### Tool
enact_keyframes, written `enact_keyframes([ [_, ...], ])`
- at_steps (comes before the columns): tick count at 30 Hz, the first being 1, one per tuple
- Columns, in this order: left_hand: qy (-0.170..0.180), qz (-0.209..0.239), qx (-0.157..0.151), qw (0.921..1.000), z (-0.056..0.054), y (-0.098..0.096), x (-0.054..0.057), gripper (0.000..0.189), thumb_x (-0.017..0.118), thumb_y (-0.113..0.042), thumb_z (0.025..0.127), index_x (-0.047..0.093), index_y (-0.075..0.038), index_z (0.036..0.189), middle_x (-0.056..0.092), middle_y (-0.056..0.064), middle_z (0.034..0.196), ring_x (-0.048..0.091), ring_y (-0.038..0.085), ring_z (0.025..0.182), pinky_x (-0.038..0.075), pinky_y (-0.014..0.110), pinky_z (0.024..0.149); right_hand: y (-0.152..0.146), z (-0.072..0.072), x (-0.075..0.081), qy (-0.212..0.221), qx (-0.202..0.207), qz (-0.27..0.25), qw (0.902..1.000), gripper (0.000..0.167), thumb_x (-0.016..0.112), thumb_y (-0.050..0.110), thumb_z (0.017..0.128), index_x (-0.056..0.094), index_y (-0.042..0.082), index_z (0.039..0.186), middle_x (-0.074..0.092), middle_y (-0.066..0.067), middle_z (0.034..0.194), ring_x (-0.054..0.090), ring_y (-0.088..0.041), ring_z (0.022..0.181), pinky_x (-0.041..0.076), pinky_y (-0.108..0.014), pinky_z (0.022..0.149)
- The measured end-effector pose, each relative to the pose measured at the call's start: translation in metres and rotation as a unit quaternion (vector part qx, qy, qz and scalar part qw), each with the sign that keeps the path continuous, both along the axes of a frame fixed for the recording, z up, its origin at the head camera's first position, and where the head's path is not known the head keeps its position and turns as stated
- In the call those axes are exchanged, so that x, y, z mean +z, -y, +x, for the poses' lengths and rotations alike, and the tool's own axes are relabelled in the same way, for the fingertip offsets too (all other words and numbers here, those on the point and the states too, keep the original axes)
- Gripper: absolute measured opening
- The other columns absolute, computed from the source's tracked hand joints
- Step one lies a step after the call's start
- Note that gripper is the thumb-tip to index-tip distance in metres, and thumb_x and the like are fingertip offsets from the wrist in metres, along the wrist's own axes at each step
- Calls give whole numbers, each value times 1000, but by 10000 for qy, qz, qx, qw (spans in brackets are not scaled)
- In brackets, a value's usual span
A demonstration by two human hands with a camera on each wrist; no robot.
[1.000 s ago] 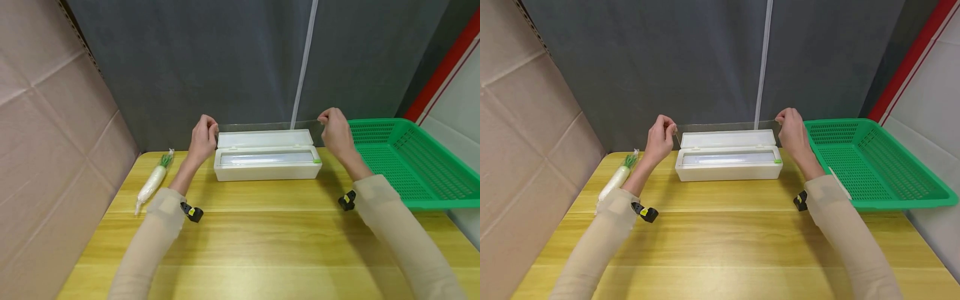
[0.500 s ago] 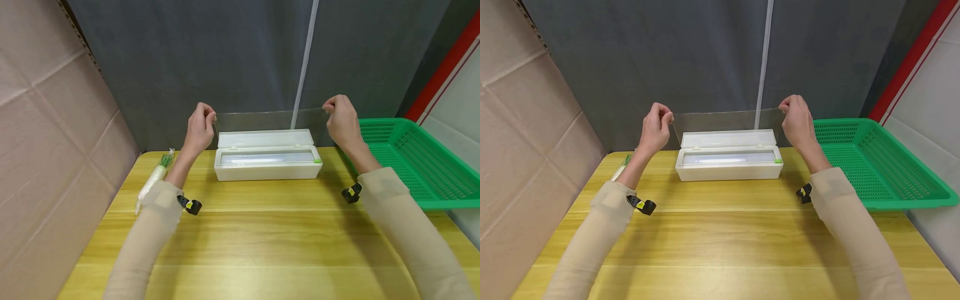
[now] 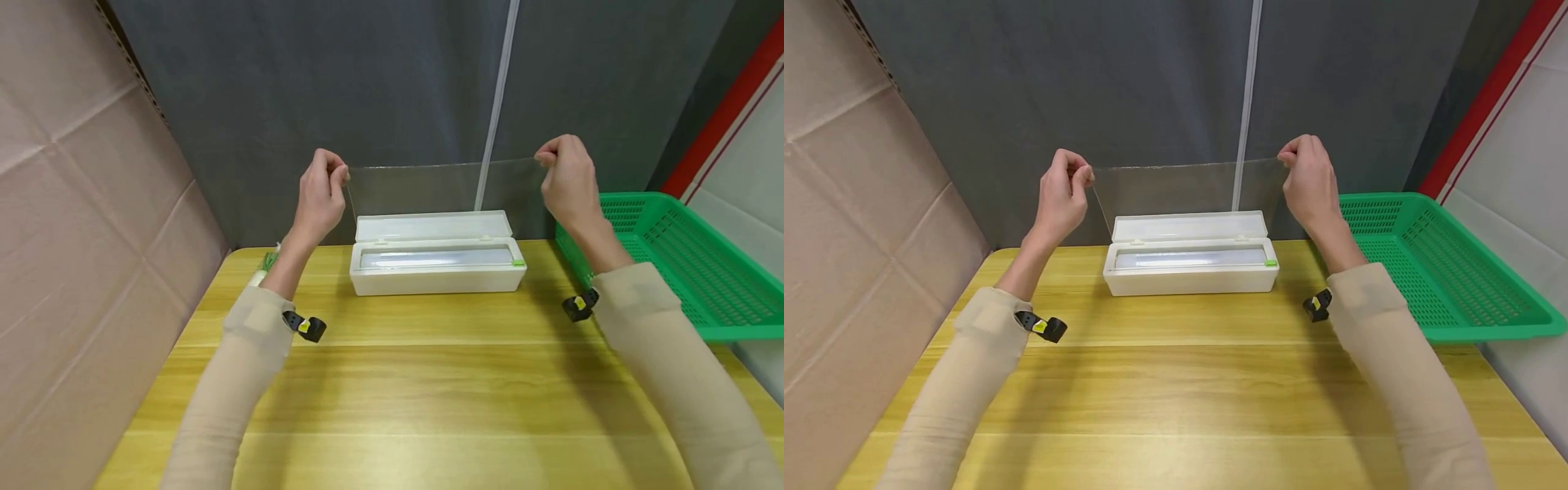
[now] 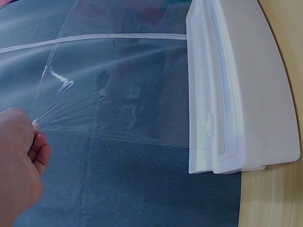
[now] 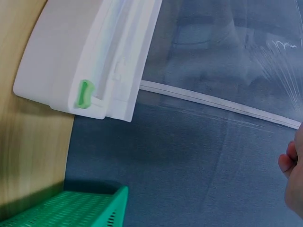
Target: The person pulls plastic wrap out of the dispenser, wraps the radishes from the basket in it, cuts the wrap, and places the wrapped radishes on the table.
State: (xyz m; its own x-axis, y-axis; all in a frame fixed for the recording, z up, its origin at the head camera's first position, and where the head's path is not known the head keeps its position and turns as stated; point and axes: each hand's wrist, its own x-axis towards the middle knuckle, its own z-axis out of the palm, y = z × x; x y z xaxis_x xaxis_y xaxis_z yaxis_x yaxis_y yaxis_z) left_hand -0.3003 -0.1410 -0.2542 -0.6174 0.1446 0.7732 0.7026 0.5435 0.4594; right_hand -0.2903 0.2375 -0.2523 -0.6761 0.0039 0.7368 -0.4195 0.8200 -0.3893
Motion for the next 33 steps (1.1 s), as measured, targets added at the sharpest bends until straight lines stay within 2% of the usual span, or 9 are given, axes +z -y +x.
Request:
enact_keyframes([
  [5,-85,-7,-25,10000,0,0,5,6,49,-3,105,49,2,102,57,21,93,55,31,83,46,36,77,-2,0,5,-178,32,-16,9998,24,41,9,108,54,-12,107,54,-28,104,56,-43,98,48,-53,87],
  [15,-233,80,-41,9997,1,0,16,6,50,-3,105,50,1,101,56,20,91,54,29,82,44,33,76,-1,3,19,34,-111,-41,9999,25,39,10,109,54,-10,112,54,-26,109,57,-42,104,50,-52,93],
  [20,-148,233,-115,9996,5,-1,18,10,50,-4,105,51,5,101,56,19,91,53,27,81,42,32,75,-2,7,23,-13,23,-49,10000,25,40,10,109,54,-10,113,54,-27,109,57,-42,104,50,-52,93],
  [22,-69,312,-161,9994,6,-2,18,12,50,-6,105,51,6,102,55,18,90,52,25,81,41,30,75,-4,9,24,0,72,-15,10000,26,40,11,109,54,-10,113,54,-26,110,57,-41,104,50,-50,94],
  [24,16,400,-212,9990,7,-2,18,13,49,-7,106,51,6,101,54,16,90,50,22,80,40,29,74,-7,12,25,32,116,32,9999,26,41,13,109,54,-10,114,55,-25,110,58,-39,104,49,-42,93],
  [27,87,472,-272,9985,10,-3,17,13,48,-8,106,50,4,101,52,13,89,48,19,80,39,27,74,-9,16,26,75,202,135,9997,28,42,15,109,54,-9,114,55,-25,109,56,-36,99,44,-31,86],
  [33,-32,649,-534,9965,17,-1,14,13,47,-6,107,47,3,97,49,10,84,45,17,74,36,27,70,-11,30,28,274,407,251,9985,28,43,15,109,53,-10,115,55,-24,106,48,-28,87,35,-28,77],
])
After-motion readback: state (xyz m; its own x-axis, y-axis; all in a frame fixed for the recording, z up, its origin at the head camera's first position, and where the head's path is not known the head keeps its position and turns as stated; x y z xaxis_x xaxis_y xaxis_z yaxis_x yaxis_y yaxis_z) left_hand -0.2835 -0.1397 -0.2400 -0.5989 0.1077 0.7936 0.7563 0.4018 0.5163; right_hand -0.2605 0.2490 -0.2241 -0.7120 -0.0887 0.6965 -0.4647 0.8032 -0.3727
